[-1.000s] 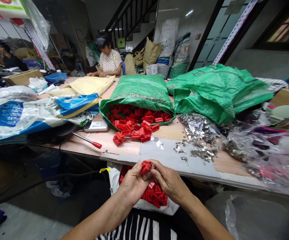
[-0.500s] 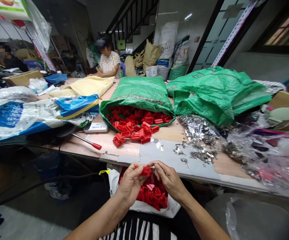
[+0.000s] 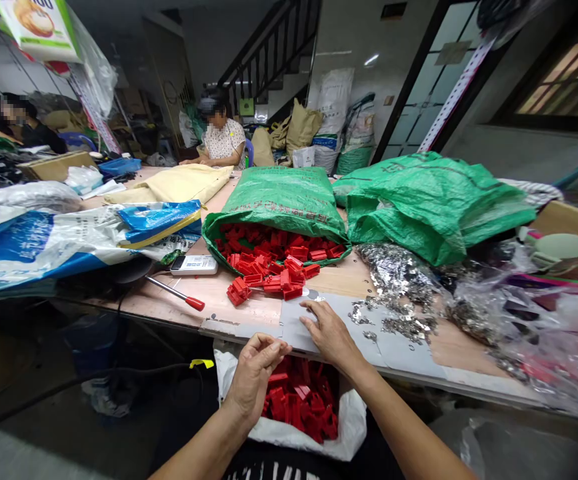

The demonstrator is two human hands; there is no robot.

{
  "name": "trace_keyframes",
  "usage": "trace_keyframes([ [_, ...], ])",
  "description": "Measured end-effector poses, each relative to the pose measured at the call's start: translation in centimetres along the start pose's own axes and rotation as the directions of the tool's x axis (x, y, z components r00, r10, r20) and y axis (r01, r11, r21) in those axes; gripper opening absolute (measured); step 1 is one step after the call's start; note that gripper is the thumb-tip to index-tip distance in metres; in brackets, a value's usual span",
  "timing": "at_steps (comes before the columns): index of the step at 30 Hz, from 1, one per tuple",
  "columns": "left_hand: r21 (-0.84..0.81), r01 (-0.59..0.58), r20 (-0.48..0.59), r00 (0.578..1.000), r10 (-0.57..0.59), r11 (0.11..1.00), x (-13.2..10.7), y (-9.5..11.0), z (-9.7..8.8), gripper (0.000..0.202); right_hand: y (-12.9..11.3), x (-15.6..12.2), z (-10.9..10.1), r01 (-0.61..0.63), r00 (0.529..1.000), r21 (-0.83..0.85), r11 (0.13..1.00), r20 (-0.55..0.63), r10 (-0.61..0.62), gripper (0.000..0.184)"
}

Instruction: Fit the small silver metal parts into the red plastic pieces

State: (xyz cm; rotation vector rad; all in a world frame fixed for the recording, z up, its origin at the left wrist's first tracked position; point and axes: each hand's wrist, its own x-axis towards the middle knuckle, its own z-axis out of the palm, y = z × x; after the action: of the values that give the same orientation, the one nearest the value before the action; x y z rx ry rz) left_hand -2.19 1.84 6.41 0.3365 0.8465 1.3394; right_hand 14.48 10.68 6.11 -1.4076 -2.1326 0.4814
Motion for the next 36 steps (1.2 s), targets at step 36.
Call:
trace_keyframes([
  [36,0.056,0.217,0.074,0.972,-0.221,0.974,-0.5,-0.5,0.6,0.057,3.5,-0.4,-2.3,-0.235,0.971,-0.138,0.962,-0.002,0.238,0.013],
])
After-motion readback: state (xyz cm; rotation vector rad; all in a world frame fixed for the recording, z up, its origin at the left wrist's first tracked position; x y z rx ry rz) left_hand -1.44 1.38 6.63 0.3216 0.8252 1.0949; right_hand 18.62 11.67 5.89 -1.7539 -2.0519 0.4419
